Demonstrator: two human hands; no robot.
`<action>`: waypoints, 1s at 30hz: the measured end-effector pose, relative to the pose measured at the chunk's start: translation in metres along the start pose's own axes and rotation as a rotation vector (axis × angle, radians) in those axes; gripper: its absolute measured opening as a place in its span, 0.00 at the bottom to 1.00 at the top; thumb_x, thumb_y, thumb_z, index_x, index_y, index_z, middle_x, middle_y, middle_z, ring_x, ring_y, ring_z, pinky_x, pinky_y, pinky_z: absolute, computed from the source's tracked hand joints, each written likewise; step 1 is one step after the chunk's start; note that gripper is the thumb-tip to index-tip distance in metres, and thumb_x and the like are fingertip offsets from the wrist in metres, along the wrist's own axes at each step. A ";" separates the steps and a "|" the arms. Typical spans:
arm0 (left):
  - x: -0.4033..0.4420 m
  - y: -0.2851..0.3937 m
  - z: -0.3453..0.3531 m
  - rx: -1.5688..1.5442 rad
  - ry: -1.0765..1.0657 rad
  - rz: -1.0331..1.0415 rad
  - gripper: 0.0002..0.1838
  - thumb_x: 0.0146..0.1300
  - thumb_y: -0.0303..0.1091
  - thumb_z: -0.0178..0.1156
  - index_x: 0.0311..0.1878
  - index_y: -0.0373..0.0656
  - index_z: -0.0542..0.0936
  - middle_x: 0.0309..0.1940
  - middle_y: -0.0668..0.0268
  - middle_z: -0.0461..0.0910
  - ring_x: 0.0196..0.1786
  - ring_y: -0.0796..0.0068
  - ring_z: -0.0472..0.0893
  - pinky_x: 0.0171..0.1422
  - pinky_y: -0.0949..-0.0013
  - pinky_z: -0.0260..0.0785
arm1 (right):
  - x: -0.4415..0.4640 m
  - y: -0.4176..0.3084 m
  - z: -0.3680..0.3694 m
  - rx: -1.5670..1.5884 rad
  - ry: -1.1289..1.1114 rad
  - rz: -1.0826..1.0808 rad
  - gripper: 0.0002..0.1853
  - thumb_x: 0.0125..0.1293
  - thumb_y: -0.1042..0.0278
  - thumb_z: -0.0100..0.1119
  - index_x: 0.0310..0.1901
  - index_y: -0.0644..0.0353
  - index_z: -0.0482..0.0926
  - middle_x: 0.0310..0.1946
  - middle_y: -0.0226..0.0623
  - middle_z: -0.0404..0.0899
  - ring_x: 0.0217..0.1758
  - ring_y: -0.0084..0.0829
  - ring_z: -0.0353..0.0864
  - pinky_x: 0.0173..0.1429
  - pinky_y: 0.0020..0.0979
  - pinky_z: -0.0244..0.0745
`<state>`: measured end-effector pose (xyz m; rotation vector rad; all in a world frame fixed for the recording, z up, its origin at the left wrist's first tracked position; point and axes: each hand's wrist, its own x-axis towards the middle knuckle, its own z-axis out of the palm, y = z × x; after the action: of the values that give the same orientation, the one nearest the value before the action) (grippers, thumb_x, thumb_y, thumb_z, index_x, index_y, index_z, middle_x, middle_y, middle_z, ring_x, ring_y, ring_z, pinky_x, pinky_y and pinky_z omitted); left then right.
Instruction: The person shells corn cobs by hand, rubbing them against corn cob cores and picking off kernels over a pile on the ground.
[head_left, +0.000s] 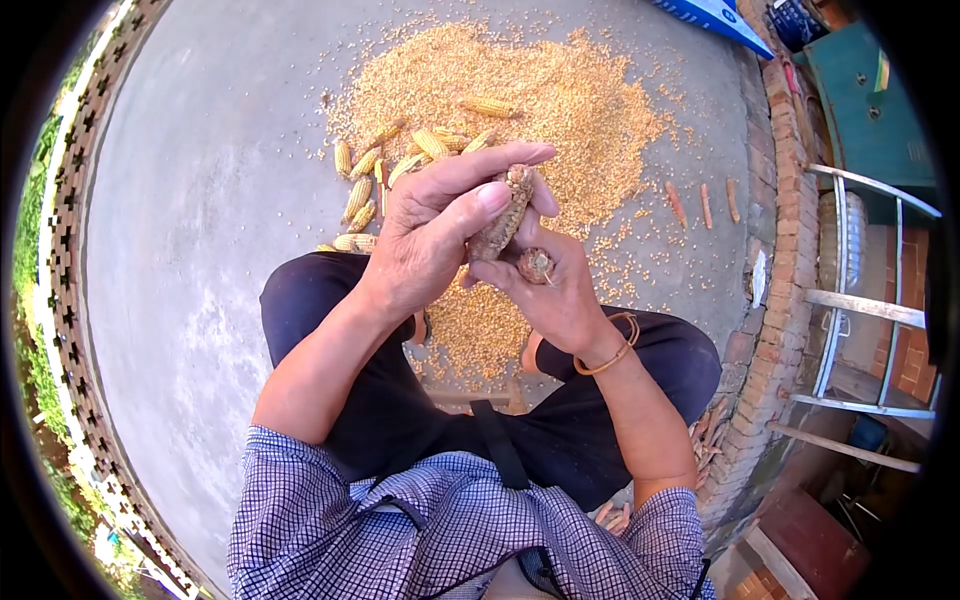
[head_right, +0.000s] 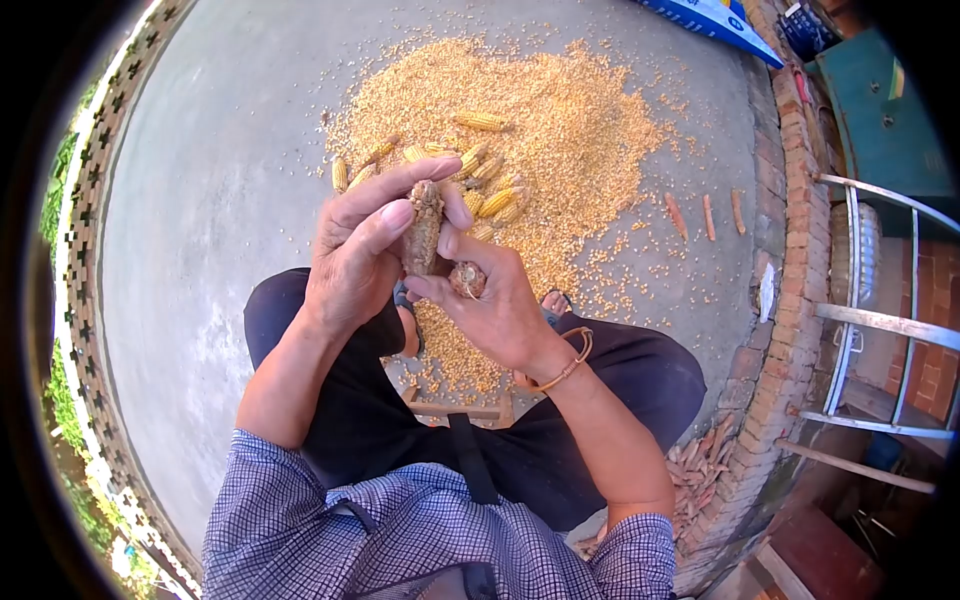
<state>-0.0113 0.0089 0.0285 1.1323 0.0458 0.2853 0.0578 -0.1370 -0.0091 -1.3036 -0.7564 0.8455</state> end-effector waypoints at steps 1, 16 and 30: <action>0.000 -0.001 -0.001 0.027 -0.012 0.013 0.24 0.71 0.38 0.53 0.64 0.32 0.74 0.43 0.56 0.80 0.42 0.74 0.78 0.50 0.71 0.74 | 0.001 0.002 -0.001 0.014 -0.014 -0.027 0.11 0.64 0.75 0.67 0.44 0.69 0.77 0.35 0.33 0.83 0.39 0.21 0.83 0.46 0.25 0.79; 0.003 -0.003 0.001 -0.208 0.104 -0.082 0.26 0.73 0.35 0.46 0.68 0.28 0.67 0.50 0.48 0.78 0.47 0.66 0.79 0.54 0.65 0.77 | 0.002 -0.013 0.000 0.198 -0.029 0.168 0.10 0.66 0.72 0.65 0.43 0.70 0.80 0.33 0.34 0.83 0.35 0.22 0.83 0.42 0.25 0.79; 0.009 -0.008 0.001 -0.335 0.085 -0.065 0.26 0.76 0.36 0.43 0.68 0.24 0.63 0.57 0.40 0.75 0.57 0.54 0.80 0.63 0.56 0.76 | 0.003 -0.023 -0.003 0.158 -0.010 0.190 0.12 0.68 0.66 0.64 0.43 0.67 0.77 0.31 0.38 0.82 0.25 0.20 0.79 0.28 0.19 0.73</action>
<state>-0.0008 0.0074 0.0222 0.7840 0.1055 0.2714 0.0641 -0.1374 0.0137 -1.2429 -0.5667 1.0442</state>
